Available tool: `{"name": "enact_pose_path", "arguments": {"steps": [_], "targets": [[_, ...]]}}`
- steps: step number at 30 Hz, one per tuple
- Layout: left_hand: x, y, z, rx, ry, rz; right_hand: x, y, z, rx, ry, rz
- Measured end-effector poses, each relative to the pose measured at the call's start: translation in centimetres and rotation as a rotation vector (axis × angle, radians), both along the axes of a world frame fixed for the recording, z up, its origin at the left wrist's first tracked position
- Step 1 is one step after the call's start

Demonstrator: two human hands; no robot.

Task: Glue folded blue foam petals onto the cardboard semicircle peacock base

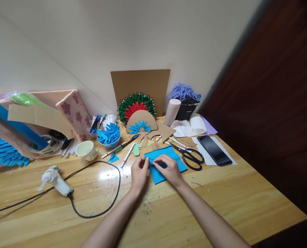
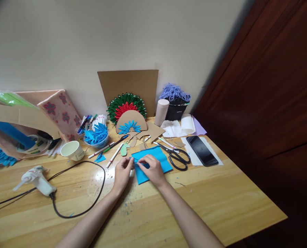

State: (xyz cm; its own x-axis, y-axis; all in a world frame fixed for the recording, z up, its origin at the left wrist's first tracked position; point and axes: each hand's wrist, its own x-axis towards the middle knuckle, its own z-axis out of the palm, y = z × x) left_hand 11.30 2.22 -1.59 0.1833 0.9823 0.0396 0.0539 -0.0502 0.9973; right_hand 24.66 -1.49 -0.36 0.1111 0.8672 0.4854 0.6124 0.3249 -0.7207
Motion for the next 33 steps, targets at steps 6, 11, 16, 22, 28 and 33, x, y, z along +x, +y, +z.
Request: {"name": "enact_pose_path", "arguments": {"steps": [6,11,16,22,28,33], "targets": [[0.02,0.08,-0.38,0.003,-0.003,0.002,0.03,-0.07,-0.1,-0.006,0.011,0.002],[-0.01,0.05,-0.19,-0.005,0.008,0.0,0.05,-0.1,0.01,-0.013,0.01,-0.003],[-0.02,0.05,-0.11,0.0,0.025,0.003,0.09,-0.1,0.08,0.006,0.005,-0.008],[-0.01,0.06,-0.11,-0.008,0.009,0.001,0.1,-0.06,0.02,0.014,0.005,-0.001],[-0.06,0.01,-0.15,-0.012,0.007,-0.009,0.05,0.0,0.09,-0.004,0.018,-0.003],[-0.01,0.05,-0.09,-0.013,0.007,-0.008,0.07,-0.02,0.13,-0.016,0.021,0.0]]}}
